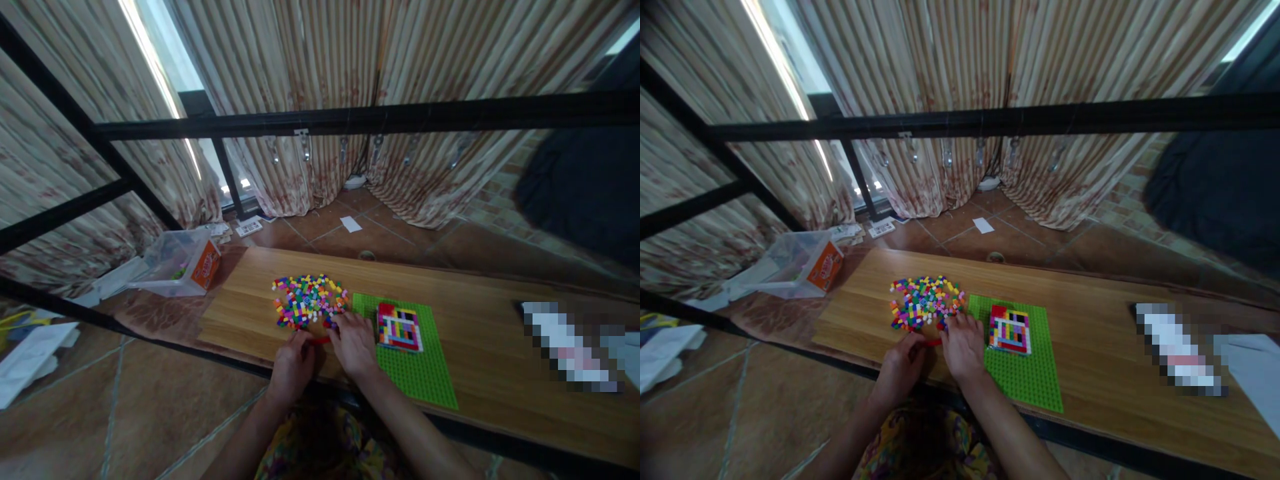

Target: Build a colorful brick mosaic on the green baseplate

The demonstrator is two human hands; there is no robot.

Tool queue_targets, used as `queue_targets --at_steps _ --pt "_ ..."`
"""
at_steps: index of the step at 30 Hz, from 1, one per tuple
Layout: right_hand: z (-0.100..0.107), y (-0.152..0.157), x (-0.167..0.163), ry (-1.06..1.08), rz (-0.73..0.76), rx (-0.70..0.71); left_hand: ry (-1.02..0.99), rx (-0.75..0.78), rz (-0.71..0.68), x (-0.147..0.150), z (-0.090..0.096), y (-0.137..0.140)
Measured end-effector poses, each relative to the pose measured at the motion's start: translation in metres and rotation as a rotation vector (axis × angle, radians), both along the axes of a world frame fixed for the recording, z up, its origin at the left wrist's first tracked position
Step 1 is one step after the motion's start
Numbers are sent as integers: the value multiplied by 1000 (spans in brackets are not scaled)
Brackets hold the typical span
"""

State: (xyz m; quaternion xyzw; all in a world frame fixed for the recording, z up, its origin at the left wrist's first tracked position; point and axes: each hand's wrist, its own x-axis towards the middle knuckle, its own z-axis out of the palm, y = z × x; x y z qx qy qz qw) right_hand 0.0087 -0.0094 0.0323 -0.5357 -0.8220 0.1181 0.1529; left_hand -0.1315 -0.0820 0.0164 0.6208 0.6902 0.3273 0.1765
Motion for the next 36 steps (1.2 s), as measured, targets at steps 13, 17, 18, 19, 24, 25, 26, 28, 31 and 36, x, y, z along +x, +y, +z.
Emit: queue_targets --at_steps 13,17,18,19,24,25,26,28,31,36 --pt "-3 -9 14 217 81 60 -6 10 -3 -5 -5 4" --pt "-8 -16 23 241 52 41 10 -5 1 -3 -3 4" --pt "-10 -16 24 217 45 37 14 -10 2 -3 -3 4" --pt "-11 -16 24 190 43 35 19 -15 6 -2 -2 4" --pt "-6 -8 13 142 95 20 16 -11 10 -2 -3 4" --pt "-4 -5 9 137 106 13 7 -5 1 -2 -3 3" --pt "-1 -2 4 128 117 7 -3 1 -7 -2 -3 3" --pt "1 4 -4 95 136 -5 -23 12 -17 -2 -2 3" --pt "-1 12 -14 50 166 -9 -41 26 -10 -2 -2 4" --pt "-7 18 -18 45 192 13 -56 47 -11 -3 -2 4"
